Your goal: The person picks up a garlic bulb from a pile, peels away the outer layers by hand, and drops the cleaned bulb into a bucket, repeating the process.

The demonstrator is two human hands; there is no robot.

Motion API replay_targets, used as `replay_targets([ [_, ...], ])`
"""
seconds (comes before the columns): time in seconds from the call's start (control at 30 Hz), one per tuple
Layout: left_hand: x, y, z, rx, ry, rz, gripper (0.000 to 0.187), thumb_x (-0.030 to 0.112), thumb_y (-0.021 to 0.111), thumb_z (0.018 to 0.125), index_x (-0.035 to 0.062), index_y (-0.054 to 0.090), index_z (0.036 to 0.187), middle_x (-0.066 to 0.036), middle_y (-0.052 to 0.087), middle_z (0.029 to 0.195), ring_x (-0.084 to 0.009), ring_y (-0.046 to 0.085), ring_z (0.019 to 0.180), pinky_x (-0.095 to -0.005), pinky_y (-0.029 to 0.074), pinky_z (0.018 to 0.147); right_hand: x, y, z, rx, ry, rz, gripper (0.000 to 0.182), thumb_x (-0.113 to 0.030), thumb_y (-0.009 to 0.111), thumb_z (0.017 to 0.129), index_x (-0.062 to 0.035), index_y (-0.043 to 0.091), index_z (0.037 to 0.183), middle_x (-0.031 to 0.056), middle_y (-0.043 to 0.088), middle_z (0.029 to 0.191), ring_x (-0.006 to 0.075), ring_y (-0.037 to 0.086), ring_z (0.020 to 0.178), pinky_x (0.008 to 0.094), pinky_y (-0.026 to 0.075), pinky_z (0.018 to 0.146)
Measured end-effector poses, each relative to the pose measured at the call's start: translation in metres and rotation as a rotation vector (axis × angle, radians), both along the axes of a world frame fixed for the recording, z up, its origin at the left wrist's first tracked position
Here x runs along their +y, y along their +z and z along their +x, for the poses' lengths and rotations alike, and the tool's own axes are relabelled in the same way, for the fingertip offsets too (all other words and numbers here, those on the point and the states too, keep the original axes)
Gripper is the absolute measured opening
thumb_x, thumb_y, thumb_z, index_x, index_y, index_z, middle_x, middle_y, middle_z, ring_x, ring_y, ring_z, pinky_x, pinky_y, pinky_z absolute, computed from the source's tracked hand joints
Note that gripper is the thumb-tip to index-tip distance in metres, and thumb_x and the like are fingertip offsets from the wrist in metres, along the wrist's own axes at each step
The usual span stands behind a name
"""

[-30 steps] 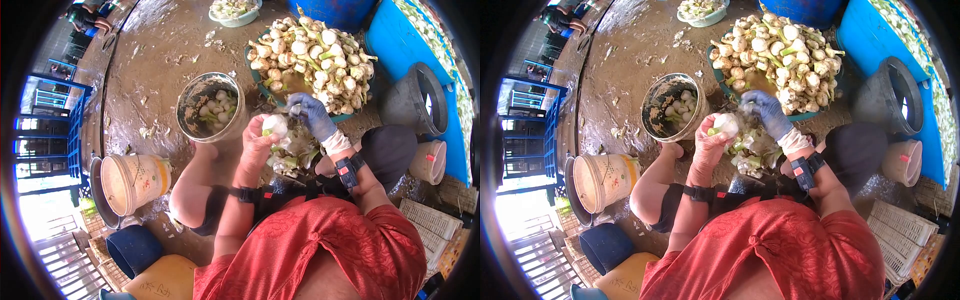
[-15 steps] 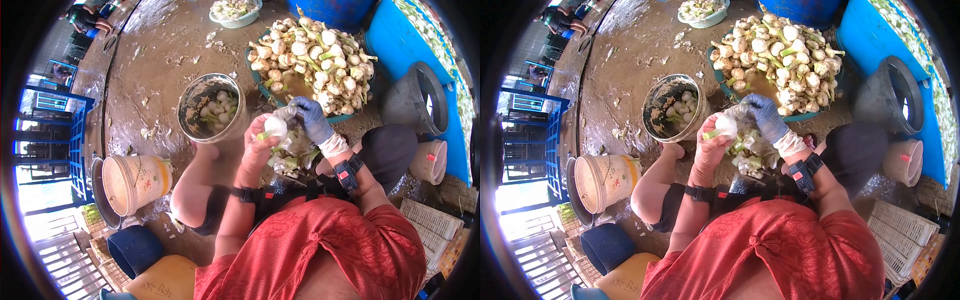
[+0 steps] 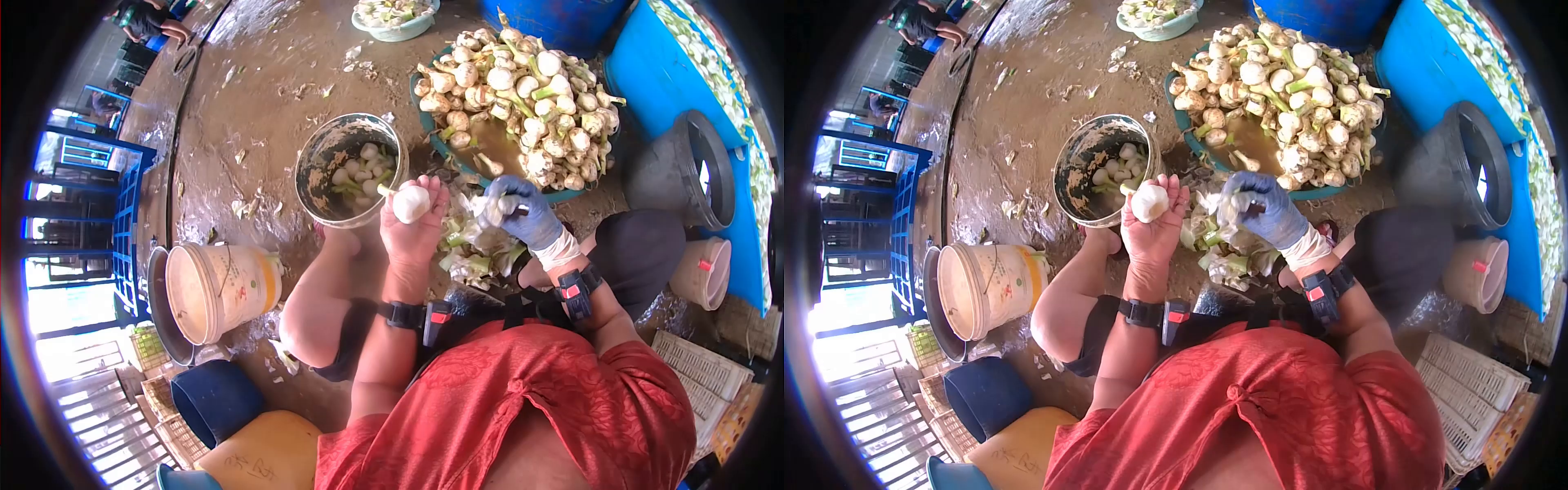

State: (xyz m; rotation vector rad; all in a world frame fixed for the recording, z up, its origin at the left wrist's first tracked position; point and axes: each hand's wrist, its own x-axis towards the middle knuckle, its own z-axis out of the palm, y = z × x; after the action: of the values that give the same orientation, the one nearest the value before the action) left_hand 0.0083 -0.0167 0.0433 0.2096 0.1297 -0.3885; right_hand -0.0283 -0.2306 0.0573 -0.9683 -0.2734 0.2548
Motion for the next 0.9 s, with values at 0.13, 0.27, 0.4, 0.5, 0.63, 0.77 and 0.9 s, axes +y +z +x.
replay_targets([
  [0.13, 0.011, -0.017, 0.005, 0.018, -0.086, -0.092, 0.045, 0.043, 0.047, 0.09, 0.0017, 0.056, 0.107, -0.017, 0.058, 0.108, -0.0336, 0.054, 0.106, -0.0431, 0.044, 0.094, 0.014, -0.044, -0.005, -0.219, 0.16, -1.226, 0.032, -0.032, 0.059, 0.086, -0.0072, 0.065, 0.105, 0.0146, 0.067, 0.097, 0.0298, 0.065, 0.078, 0.0394, 0.049, 0.079],
  [0.27, 0.031, 0.011, 0.032, 0.055, 0.242, -0.07, 0.063, 0.054, 0.035, 0.093, -0.0014, 0.045, 0.119, -0.022, 0.049, 0.122, -0.0356, 0.05, 0.112, -0.0443, 0.045, 0.092, 0.022, -0.061, -0.002, -0.189, 0.269, -1.519, 0.026, -0.035, 0.068, 0.076, -0.0134, 0.07, 0.089, 0.0133, 0.067, 0.086, 0.0316, 0.064, 0.081, 0.04, 0.049, 0.077],
  [0.4, 0.026, 0.034, 0.03, 0.241, 0.345, 0.159, 0.062, 0.052, 0.037, 0.094, -0.0035, 0.041, 0.121, -0.025, 0.043, 0.128, -0.0391, 0.047, 0.117, -0.0472, 0.045, 0.093, 0.01, -0.051, 0.032, -0.249, -0.11, -1.507, 0.024, -0.032, 0.068, 0.074, -0.008, 0.068, 0.079, 0.0142, 0.064, 0.073, 0.0306, 0.062, 0.069, 0.0403, 0.048, 0.066],
  [0.5, 0.006, 0.002, 0.018, 0.016, 0.137, 0.532, 0.027, 0.027, 0.049, 0.093, 0.0012, 0.056, 0.098, -0.016, 0.061, 0.096, -0.0292, 0.06, 0.088, -0.0405, 0.049, 0.08, -0.022, -0.074, 0.081, -0.371, -0.277, -1.565, 0.033, -0.033, 0.063, 0.083, -0.0022, 0.065, 0.096, 0.0198, 0.065, 0.095, 0.029, 0.062, 0.086, 0.0348, 0.048, 0.074],
  [0.63, -0.006, 0.009, 0.019, 0.072, 0.044, 0.45, 0.018, 0.023, 0.052, 0.09, 0.0063, 0.057, 0.091, -0.006, 0.062, 0.083, -0.0164, 0.059, 0.068, -0.0292, 0.046, 0.06, -0.052, -0.206, 0.131, -0.044, 0.058, -1.921, 0.051, -0.035, 0.048, 0.089, -0.0015, 0.047, 0.128, 0.018, 0.055, 0.122, 0.0358, 0.05, 0.115, 0.0454, 0.038, 0.096],
  [0.77, -0.009, 0.002, 0.013, 0.104, -0.011, 0.485, 0.017, 0.024, 0.054, 0.09, 0.0072, 0.055, 0.089, -0.002, 0.059, 0.08, -0.0125, 0.057, 0.067, -0.0263, 0.046, 0.056, -0.094, -0.323, 0.135, -0.275, -0.255, -1.711, 0.02, -0.017, 0.053, 0.086, -0.0081, 0.065, 0.099, 0.0128, 0.065, 0.086, 0.0267, 0.062, 0.083, 0.0342, 0.047, 0.072],
  [0.9, -0.02, -0.023, 0.011, 0.112, -0.123, 0.756, 0.017, 0.022, 0.058, 0.088, 0.0062, 0.054, 0.092, -0.001, 0.058, 0.08, -0.0115, 0.055, 0.065, -0.0271, 0.047, 0.059, -0.059, -0.207, 0.114, 0.172, -0.251, -0.784, 0.028, -0.029, 0.053, 0.091, -0.0035, 0.063, 0.097, 0.0105, 0.065, 0.086, 0.0217, 0.061, 0.08, 0.0326, 0.047, 0.071],
])
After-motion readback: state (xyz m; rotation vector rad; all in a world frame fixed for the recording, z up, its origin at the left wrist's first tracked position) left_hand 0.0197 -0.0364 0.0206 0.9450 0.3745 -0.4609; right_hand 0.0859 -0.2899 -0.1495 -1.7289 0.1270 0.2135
